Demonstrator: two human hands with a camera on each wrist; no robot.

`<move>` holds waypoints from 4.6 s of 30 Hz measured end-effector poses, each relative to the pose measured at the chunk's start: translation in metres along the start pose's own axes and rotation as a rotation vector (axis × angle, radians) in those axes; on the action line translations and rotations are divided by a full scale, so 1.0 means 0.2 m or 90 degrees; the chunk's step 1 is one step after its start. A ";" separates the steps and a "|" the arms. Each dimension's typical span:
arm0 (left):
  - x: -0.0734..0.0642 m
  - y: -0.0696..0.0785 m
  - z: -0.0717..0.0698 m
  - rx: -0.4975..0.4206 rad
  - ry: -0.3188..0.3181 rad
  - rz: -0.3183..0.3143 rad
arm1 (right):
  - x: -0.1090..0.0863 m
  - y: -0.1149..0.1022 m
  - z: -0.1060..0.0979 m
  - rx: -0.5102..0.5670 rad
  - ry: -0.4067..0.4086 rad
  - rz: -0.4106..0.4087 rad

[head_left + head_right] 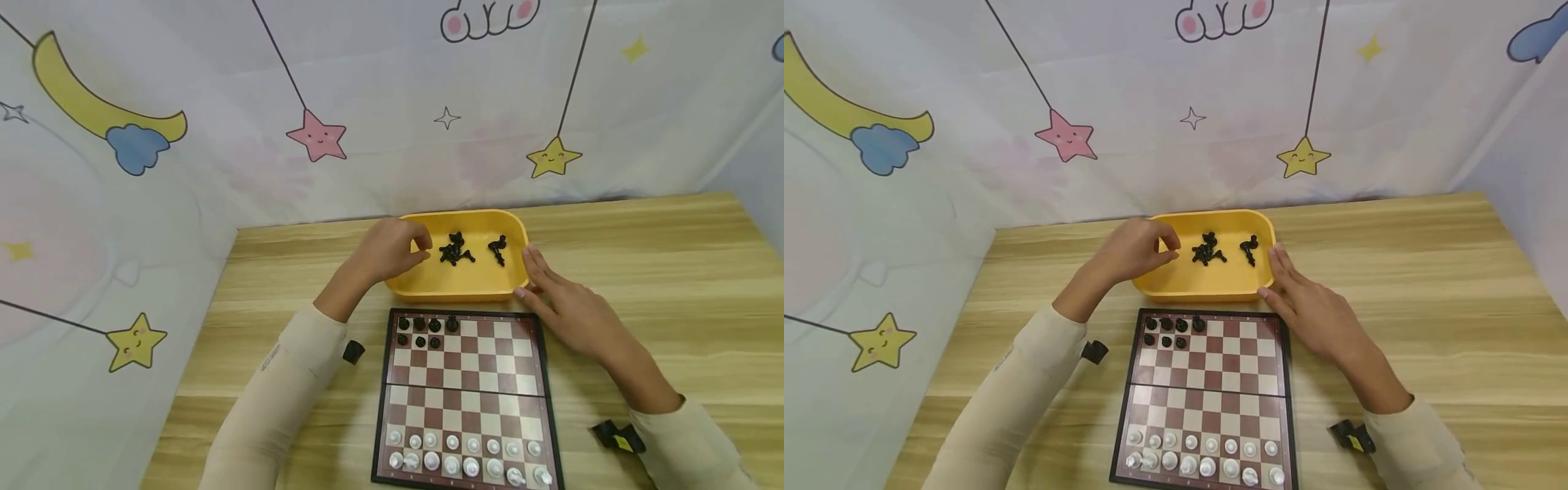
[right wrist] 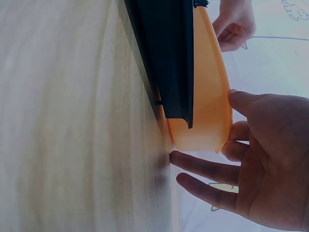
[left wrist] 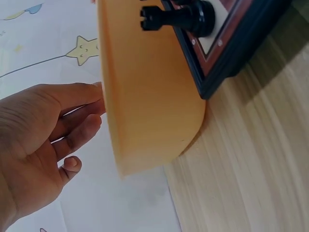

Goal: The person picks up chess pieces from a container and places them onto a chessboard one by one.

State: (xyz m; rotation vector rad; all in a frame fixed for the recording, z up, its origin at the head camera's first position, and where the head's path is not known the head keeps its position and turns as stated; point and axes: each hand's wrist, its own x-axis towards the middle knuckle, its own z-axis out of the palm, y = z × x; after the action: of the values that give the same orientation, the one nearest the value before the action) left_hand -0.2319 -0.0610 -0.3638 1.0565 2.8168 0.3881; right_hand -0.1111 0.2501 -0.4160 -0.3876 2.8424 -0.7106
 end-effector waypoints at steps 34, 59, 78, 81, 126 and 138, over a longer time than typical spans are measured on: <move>0.23 0.02 0.18 0.097 -0.117 -0.010 | -0.01 0.01 0.01 -0.003 0.004 0.005; 0.17 0.02 0.14 0.107 -0.069 -0.021 | -0.01 0.01 0.02 -0.003 0.003 0.002; 0.02 0.05 0.07 0.036 0.044 0.030 | -0.02 0.02 0.01 0.001 0.009 0.007; 0.00 0.07 0.06 0.028 0.079 0.049 | -0.01 0.02 0.00 0.000 0.012 0.008; -0.40 0.27 0.09 -0.131 0.224 0.106 | 0.00 0.00 0.00 0.000 -0.004 0.008; -0.43 0.31 0.08 -0.142 0.166 0.139 | 0.00 0.01 0.01 0.002 -0.007 0.007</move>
State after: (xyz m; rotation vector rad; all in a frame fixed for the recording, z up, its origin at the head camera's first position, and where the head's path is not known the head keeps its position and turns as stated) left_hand -0.1262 -0.0694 -0.3610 1.3510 2.7892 0.8997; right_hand -0.1101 0.2508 -0.4191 -0.3738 2.8302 -0.7076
